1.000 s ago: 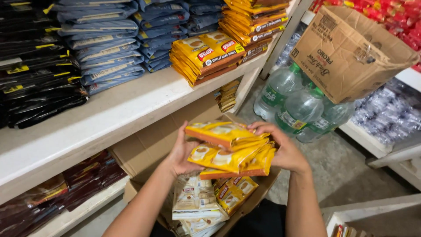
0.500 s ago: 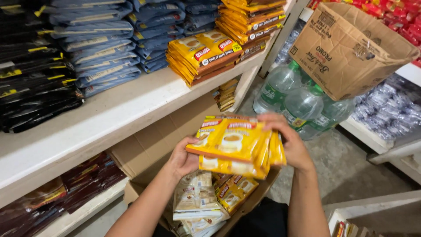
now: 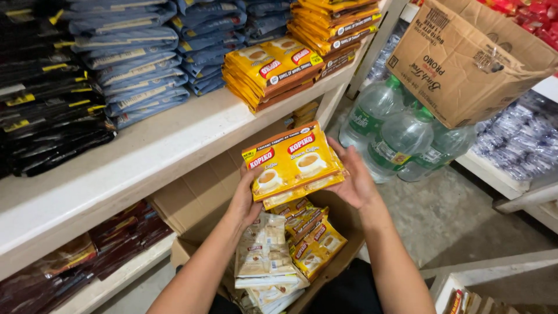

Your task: The person is taking packets of coffee from a cardboard box and arranging them on a lower shelf.

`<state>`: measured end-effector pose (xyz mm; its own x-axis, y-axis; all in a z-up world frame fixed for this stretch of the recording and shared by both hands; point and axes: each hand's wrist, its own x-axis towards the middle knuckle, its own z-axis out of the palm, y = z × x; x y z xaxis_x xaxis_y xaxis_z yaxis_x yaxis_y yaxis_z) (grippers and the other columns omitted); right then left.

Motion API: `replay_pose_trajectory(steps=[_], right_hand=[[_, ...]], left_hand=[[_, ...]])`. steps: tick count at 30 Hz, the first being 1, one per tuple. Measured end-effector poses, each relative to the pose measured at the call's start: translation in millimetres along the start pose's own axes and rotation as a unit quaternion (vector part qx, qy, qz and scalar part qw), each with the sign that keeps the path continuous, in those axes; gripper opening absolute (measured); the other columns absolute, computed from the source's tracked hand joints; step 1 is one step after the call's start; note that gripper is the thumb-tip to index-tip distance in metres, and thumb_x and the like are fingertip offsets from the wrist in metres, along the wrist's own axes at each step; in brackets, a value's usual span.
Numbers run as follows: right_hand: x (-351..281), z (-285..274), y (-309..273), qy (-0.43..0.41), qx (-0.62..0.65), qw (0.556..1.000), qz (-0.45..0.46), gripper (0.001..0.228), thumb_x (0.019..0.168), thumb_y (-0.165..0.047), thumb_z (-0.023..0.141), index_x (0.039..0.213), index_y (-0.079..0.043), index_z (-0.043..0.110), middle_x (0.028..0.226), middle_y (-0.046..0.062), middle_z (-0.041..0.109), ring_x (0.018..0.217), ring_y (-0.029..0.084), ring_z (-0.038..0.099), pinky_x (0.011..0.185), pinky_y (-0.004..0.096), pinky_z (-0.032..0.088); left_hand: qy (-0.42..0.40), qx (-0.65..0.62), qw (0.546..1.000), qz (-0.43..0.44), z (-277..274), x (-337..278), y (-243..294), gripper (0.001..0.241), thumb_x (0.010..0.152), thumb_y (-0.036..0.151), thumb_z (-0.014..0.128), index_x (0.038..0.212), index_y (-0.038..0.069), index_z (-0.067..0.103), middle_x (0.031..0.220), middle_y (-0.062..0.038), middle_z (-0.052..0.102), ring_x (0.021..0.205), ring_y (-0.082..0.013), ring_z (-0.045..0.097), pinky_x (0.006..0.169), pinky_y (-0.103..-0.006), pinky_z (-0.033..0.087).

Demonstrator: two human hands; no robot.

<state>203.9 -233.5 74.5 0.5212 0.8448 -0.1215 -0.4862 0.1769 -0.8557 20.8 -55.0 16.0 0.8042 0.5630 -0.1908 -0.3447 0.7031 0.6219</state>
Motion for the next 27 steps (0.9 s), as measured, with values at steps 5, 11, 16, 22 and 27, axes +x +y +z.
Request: replay_pose_trajectory(steps=[5, 11, 16, 22, 27], right_hand=[[6.7, -2.4, 23.1, -0.001, -0.085, 0.996, -0.019, 0.077, 0.095, -0.047, 0.054, 0.163, -0.031, 0.022, 0.154, 0.024, 0.043, 0.125, 0.04, 0.058, 0.097, 0.066, 0.048], [-2.1, 5.0, 8.8, 0.033, -0.167, 0.985, -0.019, 0.085, 0.089, -0.025, 0.065, 0.163, -0.023, 0.024, 0.15, 0.023, 0.045, 0.116, 0.039, 0.062, 0.09, 0.052, 0.057], [11.7, -10.7, 27.5, 0.033, -0.236, 0.971, 0.017, 0.094, 0.086, -0.023, 0.073, 0.164, -0.027, 0.021, 0.154, 0.025, 0.039, 0.113, 0.039, 0.066, 0.079, 0.047, 0.061], [-2.3, 37.9, 15.3, 0.064, -0.193, 0.97, -0.129, 0.087, 0.093, -0.038, 0.069, 0.163, -0.03, 0.018, 0.163, 0.036, 0.012, 0.145, 0.052, 0.031, 0.105, 0.067, 0.04], [11.8, 56.1, 83.0, 0.095, 0.071, 0.974, -0.194, 0.077, 0.1, -0.033, 0.062, 0.161, -0.027, 0.016, 0.159, 0.023, 0.033, 0.14, 0.038, 0.045, 0.111, 0.058, 0.041]], left_hand=[[0.051, 0.088, 0.994, 0.028, 26.3, -28.5, 17.9, 0.099, 0.088, 0.025, 0.076, 0.16, 0.008, 0.011, 0.128, -0.025, 0.052, 0.11, -0.0353, 0.064, 0.089, -0.0488, 0.058], [0.072, 0.066, 0.99, 0.1, 19.8, -18.7, 3.8, 0.118, 0.074, 0.008, 0.082, 0.162, 0.012, 0.003, 0.151, -0.026, 0.038, 0.128, -0.0404, 0.053, 0.095, -0.0493, 0.055], [0.085, -0.001, 0.986, -0.141, -42.6, 30.8, -33.3, 0.063, 0.08, 0.037, 0.084, 0.126, 0.004, 0.057, 0.109, -0.019, 0.074, 0.094, -0.0312, 0.075, 0.084, -0.0499, 0.061], [0.074, -0.064, 0.986, -0.137, -60.3, 45.0, -23.6, 0.065, 0.077, 0.031, 0.085, 0.128, 0.003, 0.056, 0.116, -0.02, 0.071, 0.102, -0.0345, 0.073, 0.09, -0.0533, 0.058], [0.077, -0.027, 0.996, 0.032, 19.3, -11.6, -20.2, 0.068, 0.082, 0.016, 0.08, 0.138, 0.005, 0.043, 0.122, -0.017, 0.062, 0.108, -0.0305, 0.067, 0.091, -0.0466, 0.057]])
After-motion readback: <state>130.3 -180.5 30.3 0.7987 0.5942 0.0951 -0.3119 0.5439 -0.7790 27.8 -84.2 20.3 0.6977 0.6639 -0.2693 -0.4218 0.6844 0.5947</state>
